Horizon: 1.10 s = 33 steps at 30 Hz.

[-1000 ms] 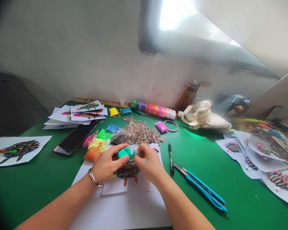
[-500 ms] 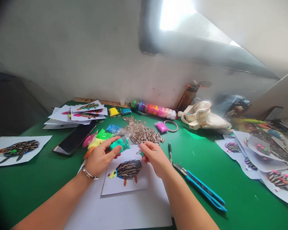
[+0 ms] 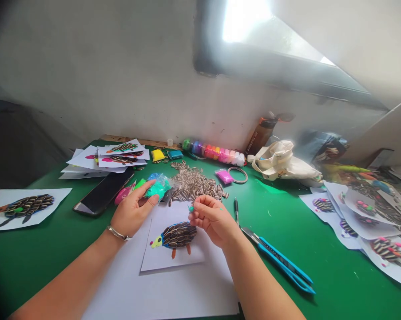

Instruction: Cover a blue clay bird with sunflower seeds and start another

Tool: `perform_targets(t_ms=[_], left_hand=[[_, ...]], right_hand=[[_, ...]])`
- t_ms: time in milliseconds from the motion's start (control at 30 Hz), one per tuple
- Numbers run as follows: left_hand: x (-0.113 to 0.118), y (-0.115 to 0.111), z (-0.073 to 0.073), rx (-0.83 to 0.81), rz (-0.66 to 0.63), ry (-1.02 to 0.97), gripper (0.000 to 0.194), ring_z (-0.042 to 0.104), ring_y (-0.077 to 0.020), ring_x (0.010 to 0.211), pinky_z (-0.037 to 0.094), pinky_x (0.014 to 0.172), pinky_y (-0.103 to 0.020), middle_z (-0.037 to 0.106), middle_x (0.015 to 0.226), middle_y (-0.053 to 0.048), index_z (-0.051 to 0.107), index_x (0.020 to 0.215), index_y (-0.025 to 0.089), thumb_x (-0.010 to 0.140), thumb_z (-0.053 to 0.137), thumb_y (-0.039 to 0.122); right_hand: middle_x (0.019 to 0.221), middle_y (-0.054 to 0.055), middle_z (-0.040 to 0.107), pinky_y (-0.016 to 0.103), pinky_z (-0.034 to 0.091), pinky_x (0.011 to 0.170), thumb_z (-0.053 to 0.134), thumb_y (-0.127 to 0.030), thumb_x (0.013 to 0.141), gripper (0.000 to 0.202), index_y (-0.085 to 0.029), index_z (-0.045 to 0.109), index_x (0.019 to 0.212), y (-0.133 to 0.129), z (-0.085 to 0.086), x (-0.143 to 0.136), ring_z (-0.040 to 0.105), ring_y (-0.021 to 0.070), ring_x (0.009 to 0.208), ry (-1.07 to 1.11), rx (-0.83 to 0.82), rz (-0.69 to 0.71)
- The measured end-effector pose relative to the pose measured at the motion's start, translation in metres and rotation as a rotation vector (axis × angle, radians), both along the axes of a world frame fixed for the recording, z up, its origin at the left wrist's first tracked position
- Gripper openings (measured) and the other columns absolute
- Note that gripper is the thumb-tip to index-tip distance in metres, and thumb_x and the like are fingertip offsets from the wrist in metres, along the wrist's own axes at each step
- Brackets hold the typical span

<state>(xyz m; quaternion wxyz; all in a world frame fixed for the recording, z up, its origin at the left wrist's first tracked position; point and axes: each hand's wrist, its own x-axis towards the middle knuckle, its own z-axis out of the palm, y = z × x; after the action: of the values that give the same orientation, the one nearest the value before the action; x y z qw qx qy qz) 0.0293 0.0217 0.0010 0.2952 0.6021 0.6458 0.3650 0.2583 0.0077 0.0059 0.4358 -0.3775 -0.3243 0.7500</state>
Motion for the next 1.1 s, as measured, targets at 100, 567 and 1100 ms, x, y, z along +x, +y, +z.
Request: perform_targets(t_ms=[100, 567, 1100], left_hand=[[0.0, 0.0, -0.005, 0.124, -0.034, 0.1, 0.054, 0.061, -0.0242, 0.106, 0.047, 0.093, -0.034, 0.061, 0.125, -0.008, 0.049, 0.133, 0.022, 0.082, 0.053, 0.04], [0.032, -0.033, 0.005, 0.464, -0.335, 0.076, 0.033, 0.066, -0.0198, 0.092, 0.053, 0.083, -0.031, 0.071, 0.104, -0.007, 0.063, 0.114, 0.018, 0.082, 0.061, 0.026], [0.039, -0.032, 0.005, -0.013, -0.291, -0.267, 0.02, 0.068, -0.0169, 0.074, 0.052, 0.067, -0.024, 0.073, 0.082, -0.002, 0.07, 0.093, 0.02, 0.078, 0.061, 0.03]], right_hand=[[0.071, -0.002, 0.06, 0.024, 0.045, 0.065, 0.078, -0.026, 0.069, 0.025, -0.018, 0.058, 0.082, -0.001, 0.0, -0.001, 0.06, 0.0107, 0.067, -0.008, 0.015, 0.007], [0.069, 0.0, 0.062, 0.023, 0.046, 0.062, 0.072, -0.029, 0.076, 0.017, -0.015, 0.066, 0.085, -0.012, -0.002, -0.026, 0.058, 0.0102, 0.062, -0.115, 0.178, -0.055], [0.08, 0.004, 0.065, 0.027, 0.052, 0.067, 0.059, -0.03, 0.084, 0.016, -0.019, 0.07, 0.086, -0.022, -0.002, -0.035, 0.06, 0.0149, 0.072, -0.503, 0.478, -0.125]])
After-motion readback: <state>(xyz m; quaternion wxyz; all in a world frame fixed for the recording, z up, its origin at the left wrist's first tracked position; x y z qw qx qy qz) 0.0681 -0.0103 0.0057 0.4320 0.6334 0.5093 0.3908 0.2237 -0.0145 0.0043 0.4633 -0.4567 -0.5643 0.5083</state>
